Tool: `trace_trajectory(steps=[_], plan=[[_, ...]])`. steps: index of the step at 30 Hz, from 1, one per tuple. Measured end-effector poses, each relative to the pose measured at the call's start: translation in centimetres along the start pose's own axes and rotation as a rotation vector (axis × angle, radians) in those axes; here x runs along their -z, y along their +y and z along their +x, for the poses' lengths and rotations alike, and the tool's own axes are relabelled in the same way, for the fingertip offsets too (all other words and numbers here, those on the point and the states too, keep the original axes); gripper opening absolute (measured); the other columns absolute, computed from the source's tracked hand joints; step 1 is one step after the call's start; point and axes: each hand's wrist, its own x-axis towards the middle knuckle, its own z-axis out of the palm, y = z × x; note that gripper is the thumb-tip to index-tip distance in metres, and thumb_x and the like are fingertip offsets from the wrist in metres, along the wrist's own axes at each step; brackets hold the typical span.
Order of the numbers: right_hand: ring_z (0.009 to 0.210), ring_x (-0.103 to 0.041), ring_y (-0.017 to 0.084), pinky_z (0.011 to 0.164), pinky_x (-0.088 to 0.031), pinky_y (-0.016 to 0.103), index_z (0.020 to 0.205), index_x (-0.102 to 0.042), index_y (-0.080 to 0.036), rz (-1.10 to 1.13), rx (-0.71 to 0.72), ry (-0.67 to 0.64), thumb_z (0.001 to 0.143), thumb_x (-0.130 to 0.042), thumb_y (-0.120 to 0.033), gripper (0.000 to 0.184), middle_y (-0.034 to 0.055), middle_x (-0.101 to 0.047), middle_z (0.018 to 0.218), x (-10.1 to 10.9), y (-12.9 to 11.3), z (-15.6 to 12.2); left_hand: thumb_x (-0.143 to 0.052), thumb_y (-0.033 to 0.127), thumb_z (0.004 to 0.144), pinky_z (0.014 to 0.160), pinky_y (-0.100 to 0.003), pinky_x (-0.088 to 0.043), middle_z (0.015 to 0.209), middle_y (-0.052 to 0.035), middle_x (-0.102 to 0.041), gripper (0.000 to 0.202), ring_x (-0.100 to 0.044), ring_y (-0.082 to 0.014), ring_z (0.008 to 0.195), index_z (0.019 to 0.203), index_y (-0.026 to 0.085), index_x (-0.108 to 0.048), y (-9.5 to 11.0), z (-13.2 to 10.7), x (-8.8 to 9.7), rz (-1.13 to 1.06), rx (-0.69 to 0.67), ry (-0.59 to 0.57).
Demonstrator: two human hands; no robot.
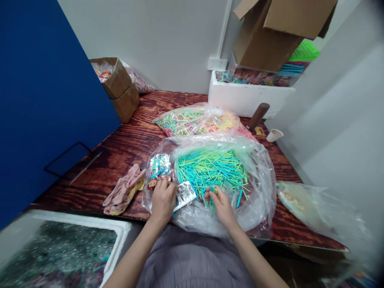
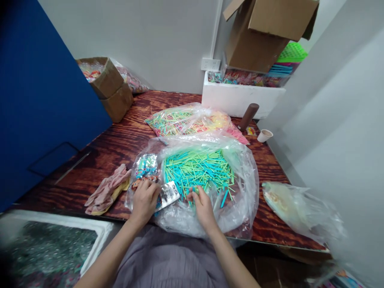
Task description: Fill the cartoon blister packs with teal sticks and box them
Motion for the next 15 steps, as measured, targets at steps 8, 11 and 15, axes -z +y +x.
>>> trace_trajectory(steps=[8, 11, 15], plan=[[0.061, -0.060, 0.018, 0.060, -0.046, 0.028, 0.087, -0.054, -0.023, -0.201, 0.015, -0.051, 0.090, -0.044, -0.035, 0.016, 0.0001, -0.062, 0.071, 0.2, -0.7, 3.3, -0.037, 0.025, 0.097, 0.070, -0.030, -0.040, 0.079, -0.0022, -0.048, 0.030, -0.051, -0.0183, 0.076, 0.069, 0.022, -0.047, 0.2, 0.4, 1.7, -0.334, 0.081, 0.002], [0.066, -0.063, 0.019, 0.061, -0.042, 0.027, 0.086, -0.053, -0.023, -0.581, 0.028, -0.106, 0.093, -0.041, -0.028, 0.015, 0.0023, -0.066, 0.073, -0.9, -1.4, 3.7, -0.040, 0.023, 0.096, 0.069, -0.028, -0.040, 0.080, -0.0016, -0.049, 0.025, -0.051, -0.0168, 0.075, 0.074, 0.021, -0.052, 0.1, 0.3, 2.0, -0.438, 0.064, -0.069], [0.085, -0.068, 0.023, 0.067, -0.039, 0.027, 0.097, -0.058, -0.019, -1.070, 0.007, -0.150, 0.096, -0.041, -0.020, 0.017, 0.0103, -0.073, 0.091, -2.6, -2.9, 3.9, -0.051, 0.023, 0.091, 0.068, -0.026, -0.040, 0.077, -0.0001, -0.055, 0.014, -0.053, -0.0156, 0.073, 0.079, 0.020, -0.056, -0.5, -0.2, 2.0, -0.530, 0.104, -0.044]])
